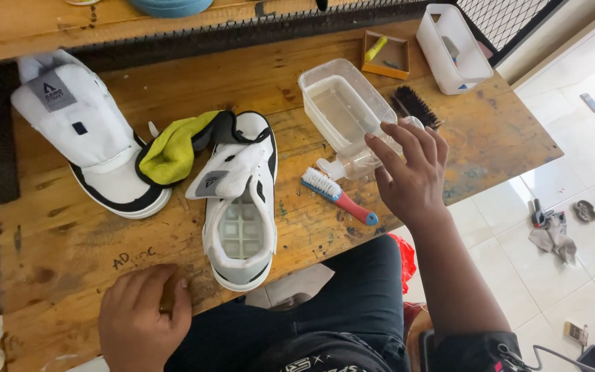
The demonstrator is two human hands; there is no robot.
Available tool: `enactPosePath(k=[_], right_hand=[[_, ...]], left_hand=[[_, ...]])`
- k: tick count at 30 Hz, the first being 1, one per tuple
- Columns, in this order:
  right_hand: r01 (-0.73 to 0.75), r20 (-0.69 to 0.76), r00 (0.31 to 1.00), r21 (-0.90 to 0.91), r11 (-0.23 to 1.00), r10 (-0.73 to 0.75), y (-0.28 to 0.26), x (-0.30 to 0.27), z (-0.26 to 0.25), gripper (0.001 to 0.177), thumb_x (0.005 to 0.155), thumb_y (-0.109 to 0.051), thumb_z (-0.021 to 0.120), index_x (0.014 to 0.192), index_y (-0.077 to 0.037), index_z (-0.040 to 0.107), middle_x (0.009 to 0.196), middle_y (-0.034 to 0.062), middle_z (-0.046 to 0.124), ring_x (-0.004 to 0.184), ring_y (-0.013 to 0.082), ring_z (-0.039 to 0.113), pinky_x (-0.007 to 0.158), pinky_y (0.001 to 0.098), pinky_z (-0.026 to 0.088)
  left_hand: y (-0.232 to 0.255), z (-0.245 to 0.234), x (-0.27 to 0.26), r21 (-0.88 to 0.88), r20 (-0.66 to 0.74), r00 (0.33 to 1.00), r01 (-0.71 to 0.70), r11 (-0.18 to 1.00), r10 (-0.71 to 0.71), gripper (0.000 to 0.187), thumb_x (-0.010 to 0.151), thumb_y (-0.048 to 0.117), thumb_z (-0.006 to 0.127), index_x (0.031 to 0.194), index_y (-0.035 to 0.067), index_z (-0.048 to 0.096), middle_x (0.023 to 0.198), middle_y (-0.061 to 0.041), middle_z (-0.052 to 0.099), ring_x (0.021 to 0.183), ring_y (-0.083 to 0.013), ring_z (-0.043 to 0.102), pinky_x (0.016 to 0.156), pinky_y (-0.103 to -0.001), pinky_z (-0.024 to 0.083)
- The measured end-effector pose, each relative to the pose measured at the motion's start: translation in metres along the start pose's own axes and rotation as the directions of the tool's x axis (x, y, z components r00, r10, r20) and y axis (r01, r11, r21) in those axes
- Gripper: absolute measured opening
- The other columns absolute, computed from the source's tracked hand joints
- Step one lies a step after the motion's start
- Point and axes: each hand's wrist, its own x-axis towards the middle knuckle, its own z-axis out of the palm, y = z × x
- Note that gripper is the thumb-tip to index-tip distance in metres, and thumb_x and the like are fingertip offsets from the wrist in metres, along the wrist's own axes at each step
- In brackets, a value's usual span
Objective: Scrubbing the interior and exterior of white sneakers with a brush and cleaning solution, then wiping them clean.
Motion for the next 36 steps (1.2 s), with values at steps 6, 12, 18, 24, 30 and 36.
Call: enactPosePath(k=[6, 12, 18, 24, 30, 36], right_hand=[[0.016, -0.010, 1.000, -0.004, 1.000, -0.016, -0.0008, 0.0025, -0.0011, 0.050, 0.088, 0.003, 0.090, 0.128, -0.017, 0.067, 0.132, 0.0130, 0.066, 0.124, 0.0332, 0.060, 0.099, 0.0500, 0.043], [0.030, -0.023, 0.999, -0.010, 1.000, -0.030, -0.0008, 0.0040, -0.0016, 0.051, 0.088, 0.004, 0.091, 0.128, -0.017, 0.067, 0.131, 0.0134, 0.066, 0.123, 0.0337, 0.060, 0.097, 0.0511, 0.043], [0.046, -0.031, 0.998, -0.017, 0.999, -0.046, -0.0026, 0.0087, -0.0034, 0.047, 0.089, 0.006, 0.087, 0.126, -0.017, 0.068, 0.130, 0.0130, 0.067, 0.123, 0.0335, 0.061, 0.099, 0.0506, 0.042], [0.049, -0.029, 0.998, -0.036, 0.998, -0.050, -0.0015, 0.0086, -0.0037, 0.044, 0.091, 0.005, 0.086, 0.125, -0.018, 0.069, 0.130, 0.0133, 0.068, 0.123, 0.0333, 0.061, 0.102, 0.0505, 0.041], [0.064, -0.029, 0.997, -0.055, 0.996, -0.066, 0.0007, 0.0080, -0.0043, 0.045, 0.089, 0.007, 0.086, 0.123, -0.017, 0.069, 0.129, 0.0138, 0.068, 0.124, 0.0336, 0.061, 0.102, 0.0502, 0.041], [0.086, -0.058, 0.994, -0.059, 0.994, -0.090, 0.0007, 0.0077, -0.0052, 0.039, 0.092, 0.008, 0.079, 0.121, -0.017, 0.072, 0.127, 0.0137, 0.069, 0.121, 0.0333, 0.062, 0.101, 0.0495, 0.040]], left_hand=[[-0.0017, 0.0002, -0.0004, -0.009, -0.007, 1.000, -0.015, 1.000, 0.015, 0.012, 0.089, 0.017, 0.070, 0.092, 0.006, 0.074, 0.091, -0.006, 0.075, 0.084, -0.0300, 0.068, 0.070, -0.042, 0.051], [-0.0016, 0.0021, -0.0049, 0.030, -0.008, 1.000, 0.012, 0.999, -0.011, 0.012, 0.089, 0.017, 0.070, 0.094, 0.007, 0.074, 0.093, -0.005, 0.074, 0.088, -0.0279, 0.068, 0.075, -0.040, 0.051], [0.0026, -0.0034, 0.0029, -0.004, 0.015, 1.000, 0.009, 1.000, -0.009, 0.012, 0.090, 0.017, 0.069, 0.091, 0.006, 0.073, 0.089, -0.006, 0.074, 0.083, -0.0288, 0.068, 0.072, -0.041, 0.052], [0.0022, -0.0023, -0.0006, 0.039, 0.016, 1.000, 0.022, 0.999, -0.023, 0.009, 0.088, 0.017, 0.071, 0.093, 0.010, 0.074, 0.092, -0.003, 0.075, 0.087, -0.0271, 0.068, 0.073, -0.039, 0.050], [0.0024, -0.0028, 0.0013, 0.010, -0.005, 1.000, 0.002, 1.000, -0.002, 0.011, 0.090, 0.016, 0.070, 0.093, 0.007, 0.073, 0.090, -0.005, 0.074, 0.083, -0.0285, 0.067, 0.072, -0.041, 0.051], [0.0042, -0.0039, 0.0018, 0.016, 0.014, 1.000, 0.023, 1.000, -0.023, 0.011, 0.090, 0.018, 0.069, 0.092, 0.008, 0.074, 0.091, -0.004, 0.075, 0.086, -0.0271, 0.068, 0.075, -0.040, 0.052]])
